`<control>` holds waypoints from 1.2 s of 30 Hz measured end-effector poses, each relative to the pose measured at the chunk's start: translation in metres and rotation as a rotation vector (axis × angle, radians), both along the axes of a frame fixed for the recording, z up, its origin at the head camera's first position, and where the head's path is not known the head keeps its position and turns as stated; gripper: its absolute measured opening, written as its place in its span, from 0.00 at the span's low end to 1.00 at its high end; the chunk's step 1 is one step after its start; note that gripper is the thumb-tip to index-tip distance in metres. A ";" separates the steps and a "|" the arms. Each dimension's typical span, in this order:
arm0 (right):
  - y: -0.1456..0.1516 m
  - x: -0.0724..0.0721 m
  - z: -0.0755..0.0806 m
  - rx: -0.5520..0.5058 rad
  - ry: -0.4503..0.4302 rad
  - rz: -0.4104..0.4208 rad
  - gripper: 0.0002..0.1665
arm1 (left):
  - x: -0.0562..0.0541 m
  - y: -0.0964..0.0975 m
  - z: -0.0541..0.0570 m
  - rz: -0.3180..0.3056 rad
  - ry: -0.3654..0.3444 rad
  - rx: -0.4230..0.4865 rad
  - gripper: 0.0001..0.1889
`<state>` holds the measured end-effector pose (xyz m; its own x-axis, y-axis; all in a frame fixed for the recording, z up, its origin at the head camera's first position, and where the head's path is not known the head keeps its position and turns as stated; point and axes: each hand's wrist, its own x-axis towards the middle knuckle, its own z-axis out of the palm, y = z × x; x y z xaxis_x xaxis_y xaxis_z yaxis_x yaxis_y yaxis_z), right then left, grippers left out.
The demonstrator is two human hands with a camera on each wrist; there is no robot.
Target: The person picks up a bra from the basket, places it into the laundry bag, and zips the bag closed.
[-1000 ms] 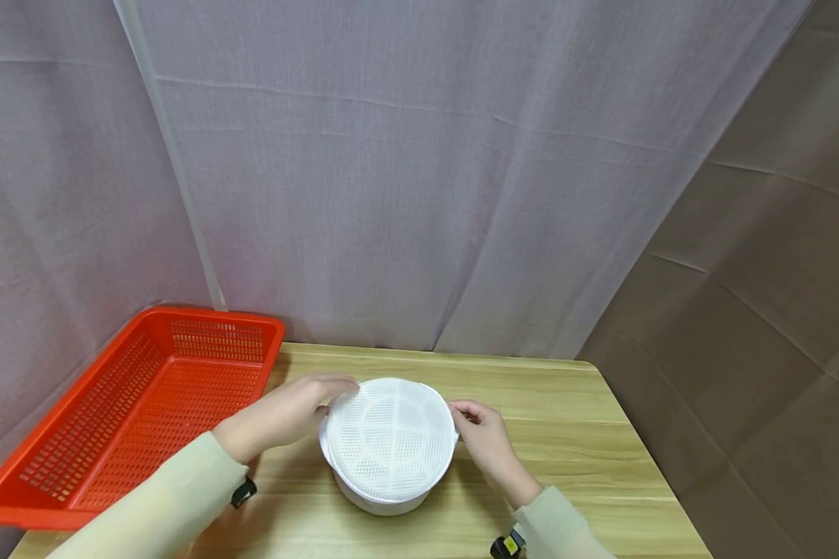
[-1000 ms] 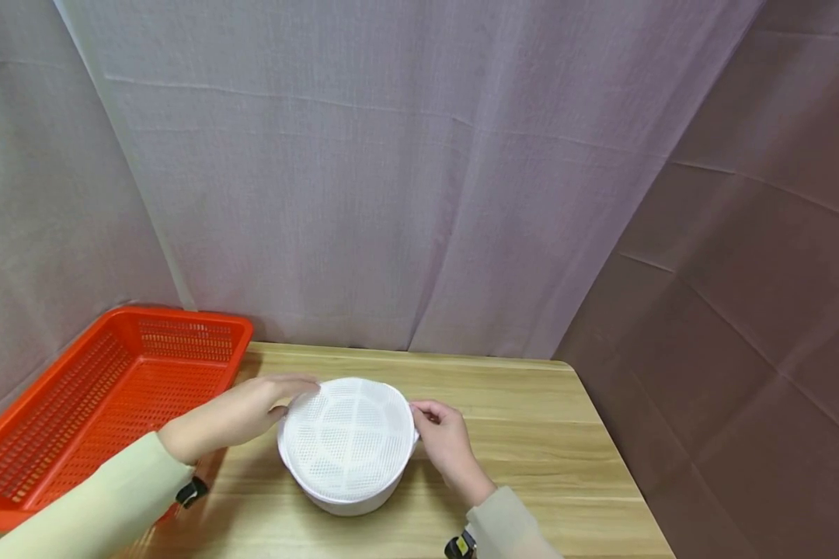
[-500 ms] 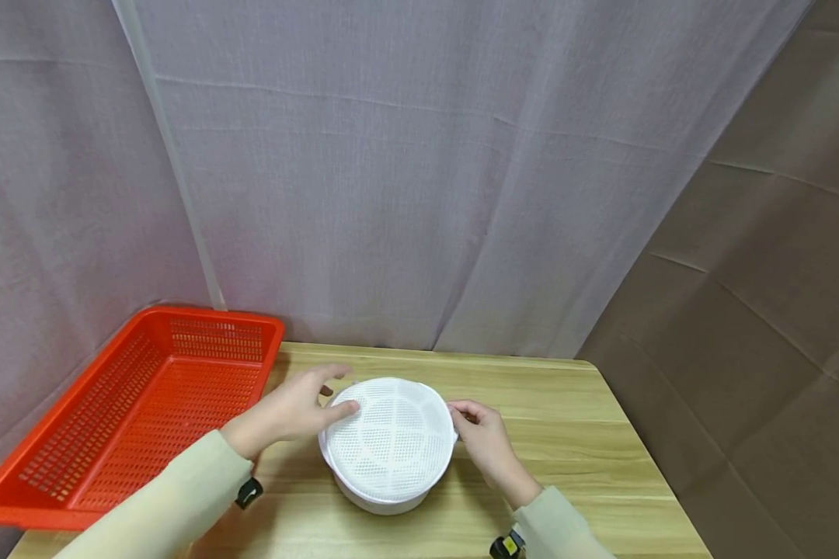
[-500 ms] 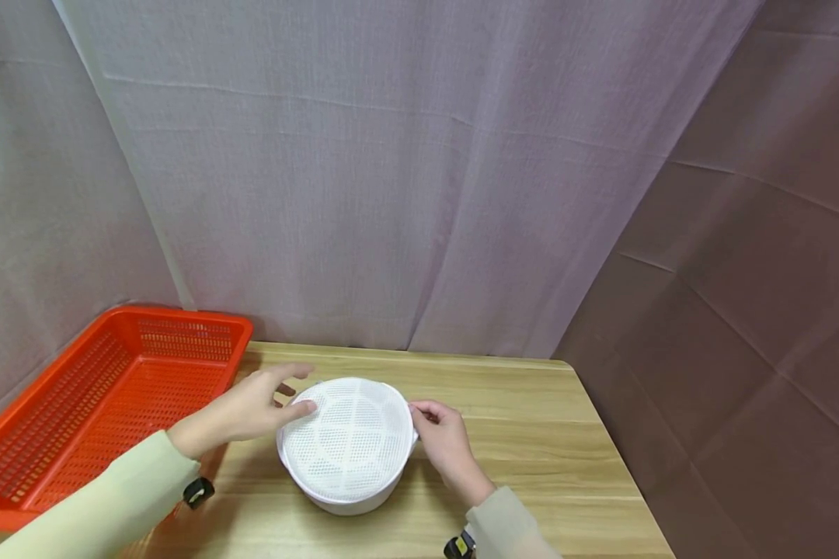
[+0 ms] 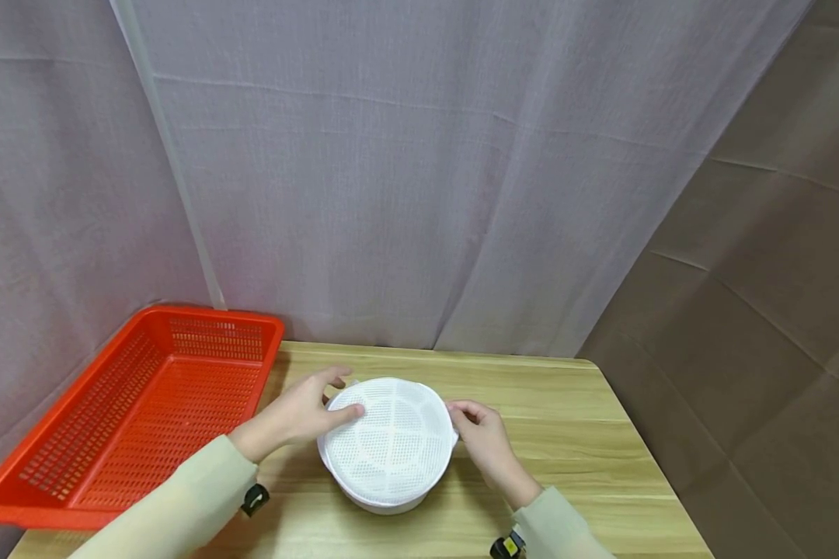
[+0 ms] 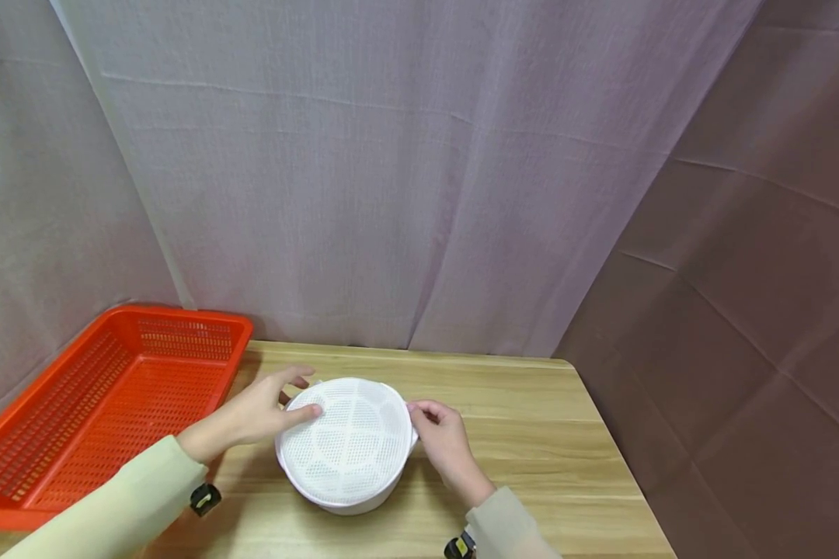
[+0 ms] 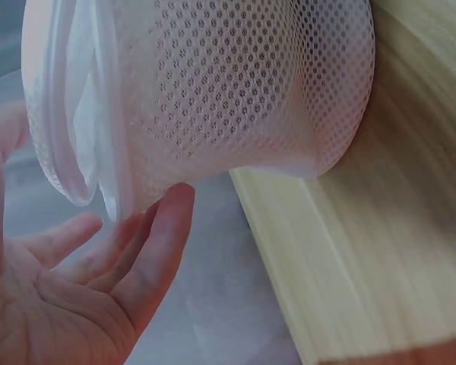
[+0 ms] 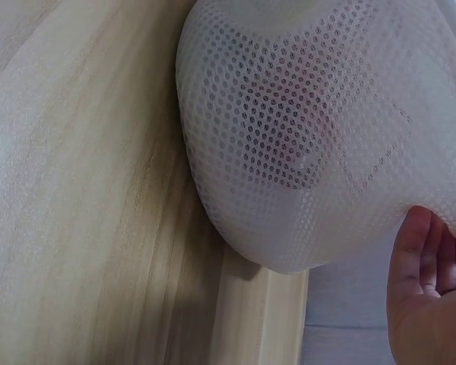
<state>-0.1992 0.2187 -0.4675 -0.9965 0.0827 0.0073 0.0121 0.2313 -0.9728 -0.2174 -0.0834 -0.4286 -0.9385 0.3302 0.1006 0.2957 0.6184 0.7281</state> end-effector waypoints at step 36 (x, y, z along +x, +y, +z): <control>-0.008 0.001 0.003 0.010 -0.005 0.114 0.16 | 0.004 0.009 -0.001 -0.005 -0.055 0.075 0.27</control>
<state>-0.1985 0.2103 -0.4644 -0.9995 -0.0308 0.0025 -0.0098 0.2413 -0.9704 -0.2137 -0.0748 -0.4291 -0.9418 0.3281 0.0732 0.2563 0.5600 0.7878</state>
